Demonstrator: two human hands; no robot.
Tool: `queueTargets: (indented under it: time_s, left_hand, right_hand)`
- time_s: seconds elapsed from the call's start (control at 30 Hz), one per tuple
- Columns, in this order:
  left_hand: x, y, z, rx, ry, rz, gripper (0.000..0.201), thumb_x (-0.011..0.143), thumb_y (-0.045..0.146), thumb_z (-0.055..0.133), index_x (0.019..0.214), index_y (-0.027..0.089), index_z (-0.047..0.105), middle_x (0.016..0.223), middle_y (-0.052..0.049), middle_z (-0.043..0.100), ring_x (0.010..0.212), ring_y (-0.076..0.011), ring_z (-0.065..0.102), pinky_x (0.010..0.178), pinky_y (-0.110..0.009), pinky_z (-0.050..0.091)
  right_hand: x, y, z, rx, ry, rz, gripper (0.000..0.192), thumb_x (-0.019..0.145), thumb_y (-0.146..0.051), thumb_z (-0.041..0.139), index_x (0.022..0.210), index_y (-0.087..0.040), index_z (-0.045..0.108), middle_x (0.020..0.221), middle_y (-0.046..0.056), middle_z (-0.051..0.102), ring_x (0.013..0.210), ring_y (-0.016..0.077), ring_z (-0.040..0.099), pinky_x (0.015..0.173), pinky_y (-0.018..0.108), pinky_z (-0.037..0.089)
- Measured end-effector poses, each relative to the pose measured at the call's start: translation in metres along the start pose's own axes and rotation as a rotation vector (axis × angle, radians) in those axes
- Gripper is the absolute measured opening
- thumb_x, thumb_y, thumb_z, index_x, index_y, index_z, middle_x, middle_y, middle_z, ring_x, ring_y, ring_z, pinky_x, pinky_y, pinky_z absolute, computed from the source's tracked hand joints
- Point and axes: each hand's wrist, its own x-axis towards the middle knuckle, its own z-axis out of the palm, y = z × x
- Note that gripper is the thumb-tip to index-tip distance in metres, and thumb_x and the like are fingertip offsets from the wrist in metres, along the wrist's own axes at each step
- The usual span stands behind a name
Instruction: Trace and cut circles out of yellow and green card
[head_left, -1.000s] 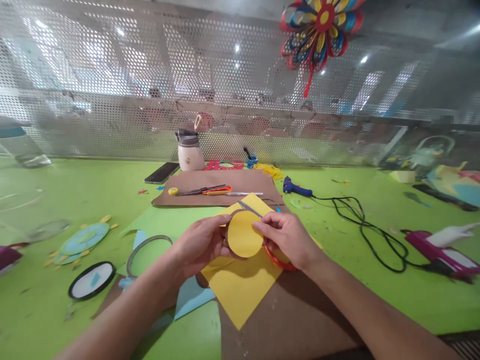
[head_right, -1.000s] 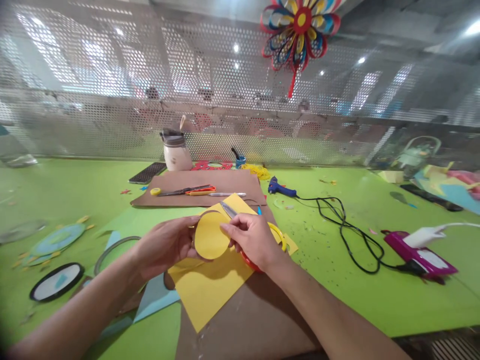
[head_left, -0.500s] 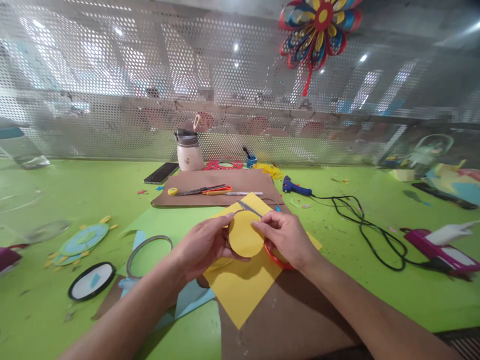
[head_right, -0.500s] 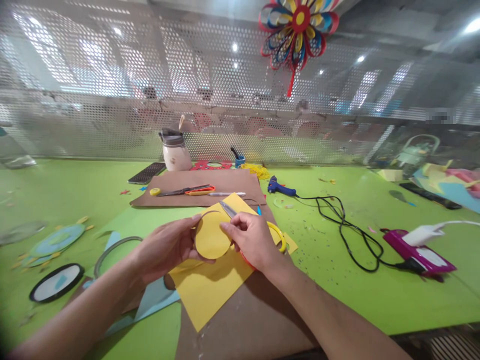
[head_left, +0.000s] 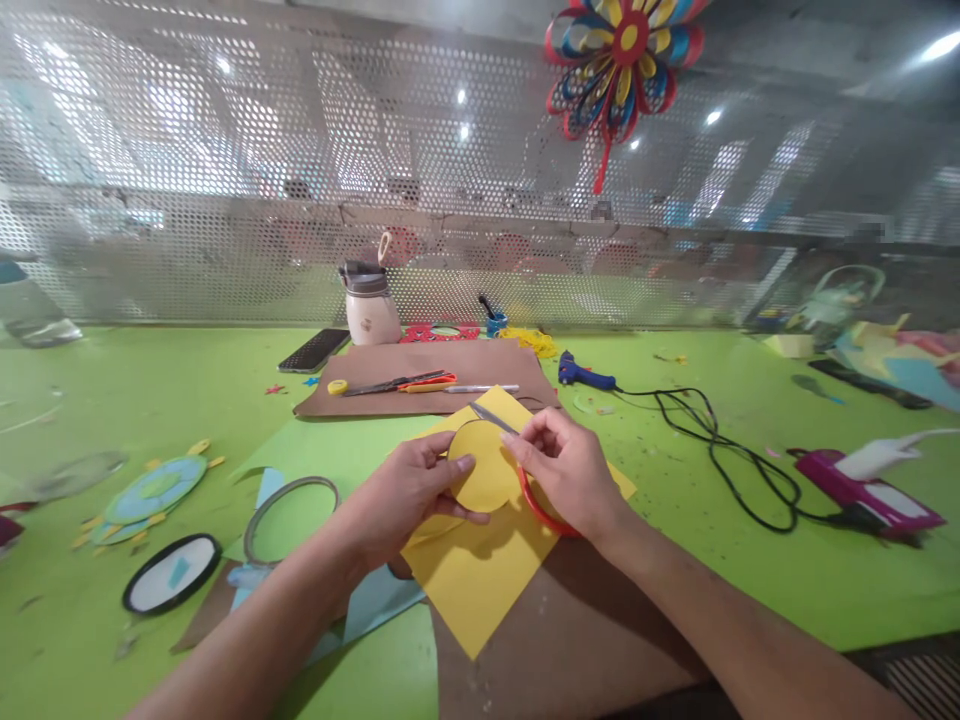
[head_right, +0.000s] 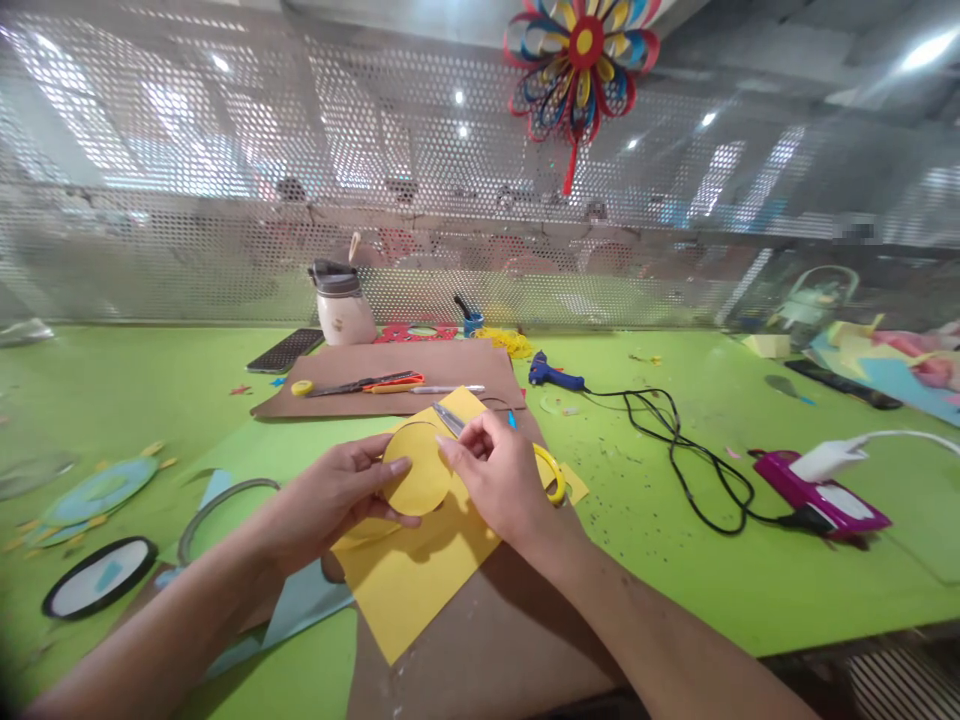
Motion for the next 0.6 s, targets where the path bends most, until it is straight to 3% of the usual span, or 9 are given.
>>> queueTargets:
  time_s: [0.17, 0.27, 0.6]
  left_hand:
    - [0.0004, 0.0006, -0.0011, 0.003, -0.002, -0.004, 0.033, 0.078, 0.029, 0.073, 0.107, 0.014, 0.069, 0.099, -0.010, 0.072, 0.088, -0.0252, 0.069, 0.073, -0.038, 0.062]
    - [0.0004, 0.0001, -0.0019, 0.001, -0.015, 0.001, 0.034, 0.080, 0.027, 0.071, 0.111, 0.014, 0.067, 0.103, -0.011, 0.071, 0.089, -0.0249, 0.068, 0.074, -0.038, 0.062]
    - [0.0000, -0.0010, 0.0002, -0.023, -0.014, 0.010, 0.028, 0.086, 0.025, 0.063, 0.111, 0.012, 0.063, 0.108, -0.013, 0.070, 0.090, -0.0248, 0.069, 0.076, -0.038, 0.062]
  right_hand:
    - [0.0025, 0.0027, -0.0029, 0.117, -0.150, 0.065, 0.030, 0.081, -0.046, 0.063, 0.084, -0.017, 0.060, 0.068, -0.002, 0.056, 0.061, 0.0141, 0.052, 0.056, 0.026, 0.041]
    - [0.0019, 0.0067, -0.0018, 0.179, -0.246, 0.100, 0.029, 0.079, -0.045, 0.066, 0.080, -0.016, 0.062, 0.067, -0.002, 0.057, 0.058, 0.0125, 0.051, 0.056, 0.025, 0.041]
    - [0.0015, 0.0074, 0.0017, 0.260, -0.237, 0.114, 0.026, 0.076, -0.040, 0.070, 0.070, -0.017, 0.059, 0.059, -0.004, 0.053, 0.055, 0.0118, 0.047, 0.055, 0.025, 0.039]
